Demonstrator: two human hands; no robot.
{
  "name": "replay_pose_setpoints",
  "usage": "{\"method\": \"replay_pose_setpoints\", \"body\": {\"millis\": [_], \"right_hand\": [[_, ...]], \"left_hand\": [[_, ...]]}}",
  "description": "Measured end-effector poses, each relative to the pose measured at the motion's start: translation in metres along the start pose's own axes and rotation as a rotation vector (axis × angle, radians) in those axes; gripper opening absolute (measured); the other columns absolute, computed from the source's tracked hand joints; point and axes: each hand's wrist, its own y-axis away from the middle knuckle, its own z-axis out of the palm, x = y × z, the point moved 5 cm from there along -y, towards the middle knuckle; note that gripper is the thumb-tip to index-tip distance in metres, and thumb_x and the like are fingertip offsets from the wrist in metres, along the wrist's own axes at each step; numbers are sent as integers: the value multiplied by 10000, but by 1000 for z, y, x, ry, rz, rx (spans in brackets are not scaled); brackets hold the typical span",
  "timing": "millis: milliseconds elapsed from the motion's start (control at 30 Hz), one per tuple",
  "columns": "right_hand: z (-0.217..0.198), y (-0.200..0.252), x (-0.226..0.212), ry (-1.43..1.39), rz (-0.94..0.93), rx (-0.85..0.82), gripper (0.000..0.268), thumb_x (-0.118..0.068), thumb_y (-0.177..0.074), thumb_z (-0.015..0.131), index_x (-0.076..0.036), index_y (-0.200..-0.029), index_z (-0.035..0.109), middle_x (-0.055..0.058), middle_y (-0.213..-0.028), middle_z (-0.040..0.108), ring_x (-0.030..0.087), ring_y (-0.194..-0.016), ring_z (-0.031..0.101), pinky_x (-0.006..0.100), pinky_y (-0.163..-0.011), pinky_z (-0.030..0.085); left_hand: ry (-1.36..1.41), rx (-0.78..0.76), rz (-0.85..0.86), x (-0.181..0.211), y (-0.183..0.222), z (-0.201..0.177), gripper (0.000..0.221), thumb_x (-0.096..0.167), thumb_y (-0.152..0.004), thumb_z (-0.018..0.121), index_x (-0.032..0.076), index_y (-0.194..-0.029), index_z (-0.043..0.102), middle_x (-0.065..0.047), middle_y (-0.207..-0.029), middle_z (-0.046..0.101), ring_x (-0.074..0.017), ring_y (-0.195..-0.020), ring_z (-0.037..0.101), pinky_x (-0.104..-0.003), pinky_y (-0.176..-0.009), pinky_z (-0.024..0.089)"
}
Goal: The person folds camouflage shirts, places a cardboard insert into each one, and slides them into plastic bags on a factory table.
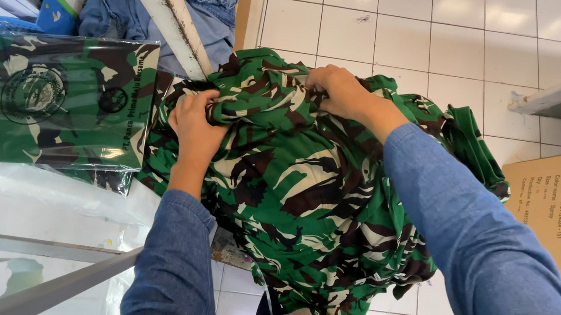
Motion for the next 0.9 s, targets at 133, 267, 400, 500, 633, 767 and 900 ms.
{"method": "replay_pose_setpoints", "body": {"millis": [133,267,400,500,633,767,900], "right_hand": [[2,49,1,-4,-165,124,374,-66,-645,778,-157,-881,502,0,-832,533,266,-863,600,398,-792,496],[4,131,-23,99,-205,90,456,-118,-633,816,-123,-982,524,86,-898,606,316,-886,653,436,-757,552],[-5,169,-65,239,-133,-27,749,13,-705,728,-89,-1405,483,108,-980,660,282,-949,690,377,-741,608],[12,168,-34,438,-116,-135,386,-69,-690,799,-109,-1061,701,38,-859,615,208,-824,656,284,-671,590],[-53,144,-79,270,-53,-316,305,-200,-711,810,-82,-979,723,35,-853,610,246,-907,655,346,-708,603],[-49,64,-52,220,-137,-278,425,-345,-657,848,-114,-1003,765,125,-1340,595,360,-1261,521,486,-1025,382],[9,19,7,107,-35,-306,670,-479,-584,887,-203,-1178,748,66,-1262,643,343,-1225,582,484,-998,497]], "left_hand": [[-30,105,109,-2,14,0,294,104,-806,794,235,-1009,627,94,-1033,460,-181,-1128,508,-479,-1123,221],[101,330,445,50,57,-41,213,48,-867,779,115,-999,627,-3,-1088,643,-223,-1156,616,-469,-1132,266],[63,295,448,0,64,-8,392,41,-780,839,138,-1114,660,32,-1035,677,-179,-1049,658,-470,-1142,290],[4,238,451,29,70,-24,343,-109,-834,717,102,-1094,643,-6,-996,598,-230,-1002,621,-460,-1125,340],[117,273,382,38,76,-43,298,71,-859,822,101,-1063,607,-35,-1045,624,-245,-1058,621,-474,-1160,277],[405,273,293,47,84,-51,315,-15,-861,763,87,-1053,536,-125,-1069,646,-351,-1115,622,-537,-1148,287],[333,135,257,39,85,-54,340,-46,-854,759,73,-1064,518,-168,-944,604,-401,-956,625,-484,-984,453]]}}
